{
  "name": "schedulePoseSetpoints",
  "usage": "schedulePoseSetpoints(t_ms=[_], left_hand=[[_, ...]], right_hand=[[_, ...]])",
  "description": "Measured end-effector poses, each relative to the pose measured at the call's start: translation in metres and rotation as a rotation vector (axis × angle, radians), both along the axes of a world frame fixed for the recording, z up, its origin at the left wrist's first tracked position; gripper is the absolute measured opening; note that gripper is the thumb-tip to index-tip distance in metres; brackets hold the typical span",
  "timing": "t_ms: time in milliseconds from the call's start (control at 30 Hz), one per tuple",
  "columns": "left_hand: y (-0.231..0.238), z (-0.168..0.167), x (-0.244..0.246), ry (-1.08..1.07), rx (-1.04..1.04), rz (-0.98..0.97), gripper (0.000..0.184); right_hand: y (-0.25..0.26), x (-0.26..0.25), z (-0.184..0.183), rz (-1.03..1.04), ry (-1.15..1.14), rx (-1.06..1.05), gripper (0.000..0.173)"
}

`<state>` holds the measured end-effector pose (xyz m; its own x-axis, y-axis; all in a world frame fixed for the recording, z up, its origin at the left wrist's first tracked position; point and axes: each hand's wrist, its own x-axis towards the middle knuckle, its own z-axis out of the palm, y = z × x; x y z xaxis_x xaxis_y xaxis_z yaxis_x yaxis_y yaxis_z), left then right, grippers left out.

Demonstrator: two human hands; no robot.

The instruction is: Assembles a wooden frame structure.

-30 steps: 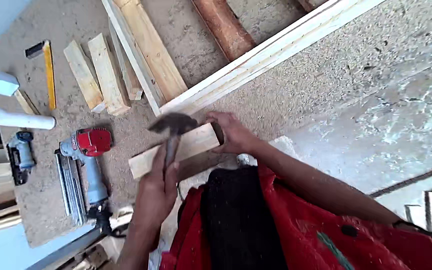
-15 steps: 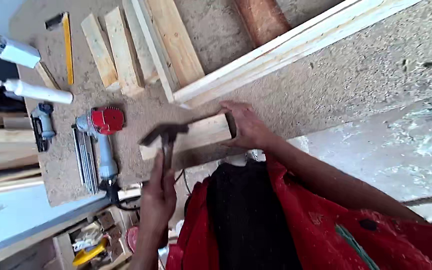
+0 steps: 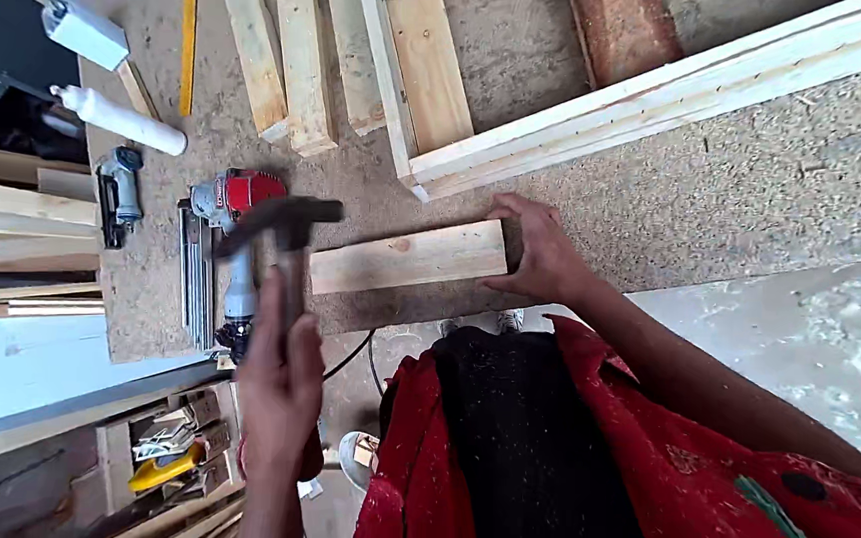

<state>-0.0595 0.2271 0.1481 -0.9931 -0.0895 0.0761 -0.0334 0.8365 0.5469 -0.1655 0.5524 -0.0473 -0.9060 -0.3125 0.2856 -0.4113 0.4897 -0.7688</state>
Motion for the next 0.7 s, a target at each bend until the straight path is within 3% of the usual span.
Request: schedulePoseSetpoints(t_ms=[67,100,167,267,333,467,567,700], left_hand=[[0.005,0.032,0.006,0.272,0.082,0.069,0.066],[0.003,0.033,0.01,0.382,0.067,0.092,0.068],[-0.011,-0.008,0.029,0.354,-0.035,0.07,0.064],[-0.033,-0.089,0.053,0.045,-0.266,-0.088,0.06],[-0.046,-0.08,0.039,-0.059,-0.324,-0.119,0.056],[-0.061,-0.056,-0.003,0.062,-0.415,-0.068,0.054],[-0.071,-0.038,-0.051,0.097,-0.497,-0.085,0.053],[-0.045,-0.026,-0.088,0.133,-0.335,-0.515,0.099]], right_hand=[[0.001,-0.004,0.001,0.002,0.002,0.0,0.119],[0.0,-0.003,0.001,0.004,0.003,-0.001,0.119],[0.0,-0.002,0.001,-0.004,-0.005,-0.004,0.12],[0.0,-0.002,0.002,-0.005,-0.002,0.001,0.122],[-0.007,-0.003,0.004,-0.016,0.005,0.003,0.123],[-0.006,-0.002,0.006,-0.027,0.004,0.055,0.126],[-0.011,0.009,0.017,-0.002,-0.041,-0.111,0.127],[-0.023,0.033,0.081,0.036,0.008,-0.456,0.126]])
